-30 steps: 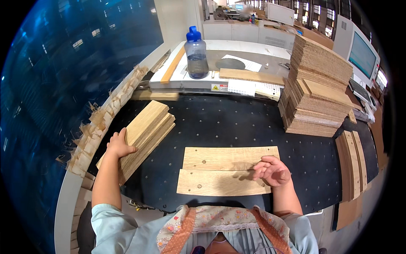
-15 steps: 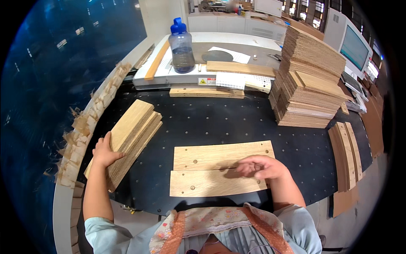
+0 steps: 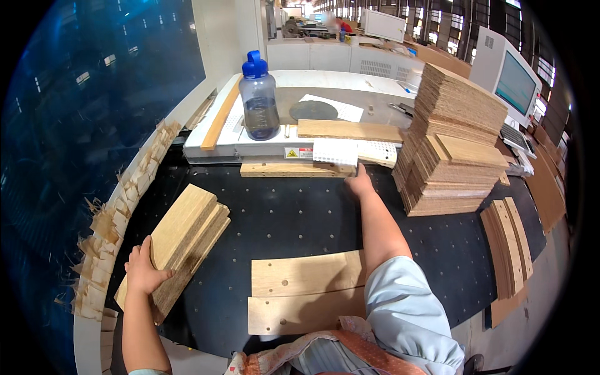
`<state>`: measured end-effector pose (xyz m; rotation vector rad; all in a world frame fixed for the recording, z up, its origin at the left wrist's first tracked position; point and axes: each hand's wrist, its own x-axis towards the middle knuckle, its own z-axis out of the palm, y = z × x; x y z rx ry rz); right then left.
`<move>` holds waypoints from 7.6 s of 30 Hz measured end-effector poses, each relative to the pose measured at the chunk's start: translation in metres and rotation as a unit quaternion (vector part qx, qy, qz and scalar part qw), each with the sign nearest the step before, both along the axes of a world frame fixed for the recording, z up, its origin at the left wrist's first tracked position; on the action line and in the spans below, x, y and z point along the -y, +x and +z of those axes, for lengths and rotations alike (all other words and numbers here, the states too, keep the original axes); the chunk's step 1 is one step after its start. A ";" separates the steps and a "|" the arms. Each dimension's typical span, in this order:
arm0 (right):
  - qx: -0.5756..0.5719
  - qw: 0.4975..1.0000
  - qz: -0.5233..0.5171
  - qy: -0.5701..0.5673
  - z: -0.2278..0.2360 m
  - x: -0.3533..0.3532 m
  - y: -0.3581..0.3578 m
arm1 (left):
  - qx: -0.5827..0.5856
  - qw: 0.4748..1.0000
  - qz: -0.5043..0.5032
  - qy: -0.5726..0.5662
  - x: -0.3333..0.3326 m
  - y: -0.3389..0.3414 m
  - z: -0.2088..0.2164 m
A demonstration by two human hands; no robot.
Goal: The person organizes wooden planks on a work table, picking them up from stacks, aligning them, and placing them into new groups.
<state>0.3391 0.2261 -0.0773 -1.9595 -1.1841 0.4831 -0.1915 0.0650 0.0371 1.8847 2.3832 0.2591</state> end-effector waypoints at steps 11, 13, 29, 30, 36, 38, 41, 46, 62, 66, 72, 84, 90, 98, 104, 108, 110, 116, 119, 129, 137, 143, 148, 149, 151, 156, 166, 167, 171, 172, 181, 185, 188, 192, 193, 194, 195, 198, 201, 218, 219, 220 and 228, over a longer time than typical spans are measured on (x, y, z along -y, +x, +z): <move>0.183 0.960 0.195 -0.088 0.039 0.068 -0.053 | -0.007 1.000 -0.002 0.004 0.005 -0.003 -0.007; 0.273 0.931 0.235 -0.052 0.047 0.054 -0.077 | -0.007 1.000 -0.009 0.006 0.004 -0.003 -0.006; 0.299 0.875 0.354 -0.142 0.030 0.029 -0.064 | -0.003 0.999 -0.021 -0.038 0.000 0.002 0.004; 0.297 0.870 0.363 -0.151 0.034 0.040 -0.054 | 0.003 0.999 -0.023 -0.038 0.000 0.002 0.003; 0.258 0.859 0.340 -0.281 0.058 0.097 -0.024 | -0.002 0.999 -0.014 -0.050 -0.001 0.003 0.006; 0.130 0.871 0.374 -0.290 0.054 0.094 -0.011 | 0.006 0.999 -0.020 -0.039 -0.002 0.005 0.008; 0.214 0.887 0.337 -0.232 0.045 0.095 -0.041 | 0.009 0.999 -0.035 -0.009 -0.004 -0.003 0.002; 0.283 0.906 0.293 -0.120 0.026 0.105 -0.074 | 0.042 0.998 -0.047 0.014 -0.004 -0.016 0.001; 0.286 0.927 0.236 -0.049 0.017 0.118 -0.069 | -0.060 0.903 -0.397 0.153 -0.189 0.090 0.051; 0.308 0.927 0.212 -0.017 0.017 0.122 -0.071 | -0.122 0.869 -0.446 0.174 -0.235 0.081 0.038; 0.311 0.932 0.185 -0.033 0.020 0.124 -0.073 | -0.130 0.848 -0.487 0.166 -0.254 0.083 0.015; 0.308 0.932 0.191 -0.023 0.018 0.120 -0.073 | 0.007 0.848 -0.529 -0.026 -0.285 0.070 -0.027; 0.310 0.931 0.193 -0.015 0.018 0.122 -0.072 | 0.056 0.858 -0.507 -0.063 -0.306 0.048 -0.069; 0.305 0.933 0.191 -0.016 0.018 0.120 -0.072 | -0.097 0.902 -0.411 0.092 -0.309 0.042 -0.089; 0.276 0.944 0.174 -0.042 0.023 0.120 -0.074 | -0.157 0.876 -0.446 0.090 -0.310 0.052 -0.089; 0.245 0.958 0.141 0.050 0.020 0.127 -0.081 | -0.193 0.870 -0.441 0.107 -0.323 0.057 -0.094; 0.235 0.964 0.108 0.064 0.023 0.139 -0.082 | -0.195 0.871 -0.440 0.097 -0.326 0.059 -0.093; 0.315 0.942 -0.034 0.108 0.058 0.228 -0.074 | -0.172 0.909 -0.372 0.076 -0.341 0.055 -0.100; 0.329 0.919 -0.200 0.091 0.043 0.307 -0.052 | -0.185 0.910 -0.364 0.077 -0.333 0.064 -0.092; 0.173 0.876 -0.448 0.053 -0.061 0.478 -0.047 | -0.214 0.903 -0.355 0.109 -0.343 0.044 -0.092; 0.275 0.843 -0.462 0.025 -0.082 0.446 -0.060 | -0.196 0.912 -0.345 0.099 -0.329 0.058 -0.086; 0.317 0.839 -0.438 -0.056 -0.073 0.453 -0.062 | -0.163 0.925 -0.311 0.143 -0.329 0.043 -0.095; 0.327 0.835 -0.434 -0.091 -0.074 0.452 -0.064 | -0.156 0.911 -0.351 0.153 -0.330 0.031 -0.099; 0.334 0.832 -0.432 -0.099 -0.076 0.451 -0.062 | -0.154 0.900 -0.375 0.160 -0.331 0.030 -0.099; 0.332 0.832 -0.431 -0.109 -0.075 0.451 -0.059 | -0.147 0.891 -0.395 0.167 -0.333 0.032 -0.098; 0.315 0.840 -0.432 -0.092 -0.074 0.455 -0.054 | -0.130 0.901 -0.384 0.153 -0.344 0.028 -0.095; 0.342 0.829 -0.428 -0.114 -0.081 0.458 -0.047 | -0.118 0.843 -0.481 0.209 -0.322 0.050 -0.103; 0.344 0.830 -0.424 -0.111 -0.081 0.458 -0.046 | -0.094 0.859 -0.464 0.193 -0.322 0.051 -0.105; 0.322 0.838 -0.424 -0.118 -0.070 0.447 -0.057 | -0.020 0.905 -0.401 0.140 -0.336 0.054 -0.101; 0.324 0.837 -0.424 -0.117 -0.068 0.446 -0.056 | -0.014 0.909 -0.396 0.133 -0.338 0.054 -0.096; 0.347 0.823 -0.428 -0.137 -0.070 0.453 -0.062 | -0.008 0.900 -0.416 0.127 -0.343 0.054 -0.098; 0.331 0.828 -0.430 -0.142 -0.069 0.449 -0.064 | -0.007 0.902 -0.414 0.122 -0.341 0.053 -0.097; 0.346 0.823 -0.428 -0.143 -0.071 0.449 -0.061 | -0.011 0.903 -0.412 0.123 -0.339 0.055 -0.094; 0.312 0.835 -0.428 -0.149 -0.064 0.447 -0.062 | -0.026 0.906 -0.403 0.125 -0.340 0.059 -0.095; 0.316 0.833 -0.428 -0.150 -0.064 0.446 -0.062 | -0.042 0.911 -0.392 0.123 -0.337 0.060 -0.097; 0.317 0.831 -0.432 -0.150 -0.064 0.447 -0.063 | -0.048 0.910 -0.394 0.123 -0.337 0.062 -0.096; 0.319 0.828 -0.436 -0.151 -0.064 0.447 -0.065 | -0.054 0.909 -0.395 0.123 -0.338 0.063 -0.097; 0.309 0.833 -0.432 -0.154 -0.057 0.443 -0.071 | -0.029 0.898 -0.418 0.131 -0.338 0.062 -0.096; 0.284 0.843 -0.436 -0.137 -0.049 0.432 -0.074 | -0.002 0.900 -0.411 0.144 -0.362 0.054 -0.119; 0.230 0.837 -0.474 -0.151 -0.038 0.416 -0.096 | 0.003 0.886 -0.431 0.172 -0.366 0.052 -0.121; 0.228 0.836 -0.475 -0.153 -0.038 0.418 -0.096 | 0.000 0.887 -0.429 0.170 -0.365 0.055 -0.120; 0.226 0.834 -0.477 -0.159 -0.038 0.419 -0.097 | -0.001 0.892 -0.425 0.153 -0.364 0.057 -0.118; 0.224 0.836 -0.492 -0.093 -0.046 0.412 -0.096 | -0.062 0.904 -0.405 -0.121 -0.353 0.062 -0.059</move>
